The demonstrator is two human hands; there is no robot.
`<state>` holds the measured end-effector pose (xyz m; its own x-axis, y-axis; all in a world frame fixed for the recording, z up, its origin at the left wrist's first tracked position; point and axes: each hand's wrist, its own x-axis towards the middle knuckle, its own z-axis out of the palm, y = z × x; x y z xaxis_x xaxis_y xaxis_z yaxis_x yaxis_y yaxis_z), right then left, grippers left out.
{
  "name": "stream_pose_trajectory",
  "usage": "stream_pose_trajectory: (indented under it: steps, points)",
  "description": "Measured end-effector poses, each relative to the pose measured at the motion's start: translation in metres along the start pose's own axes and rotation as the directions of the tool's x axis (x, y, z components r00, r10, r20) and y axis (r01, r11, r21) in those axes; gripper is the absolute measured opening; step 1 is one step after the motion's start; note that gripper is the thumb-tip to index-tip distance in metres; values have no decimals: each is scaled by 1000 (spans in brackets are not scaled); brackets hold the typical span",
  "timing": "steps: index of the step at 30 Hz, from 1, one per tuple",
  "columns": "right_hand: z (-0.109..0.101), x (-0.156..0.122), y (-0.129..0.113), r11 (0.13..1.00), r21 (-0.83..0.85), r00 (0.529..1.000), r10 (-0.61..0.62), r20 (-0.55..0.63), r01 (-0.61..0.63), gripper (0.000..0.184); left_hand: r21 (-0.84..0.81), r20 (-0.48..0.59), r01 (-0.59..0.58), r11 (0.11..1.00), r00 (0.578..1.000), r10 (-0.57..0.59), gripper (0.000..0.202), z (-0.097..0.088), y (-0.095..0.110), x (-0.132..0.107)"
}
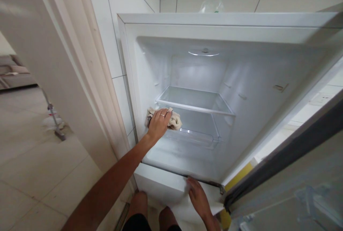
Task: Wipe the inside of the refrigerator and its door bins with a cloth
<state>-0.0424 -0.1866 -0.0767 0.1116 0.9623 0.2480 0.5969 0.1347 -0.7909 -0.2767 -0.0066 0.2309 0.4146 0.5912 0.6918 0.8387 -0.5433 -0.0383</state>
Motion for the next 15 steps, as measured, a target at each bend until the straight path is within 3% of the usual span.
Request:
stream_pose_trajectory:
  steps: [4,11,15]
  points:
    - [12,-6,10,998,-67,999,-7,-36,4,40,90,110,-4,996,994,-6,40,23,-9,20]
    - [21,-3,13,989,-145,985,-48,-165,24,35,90,187,-12,996,982,-5,25,54,-18,55]
    - [35,6,19,970,-241,963,-36,-266,-30,35,87,190,5,996,982,-22,21,77,-23,73]
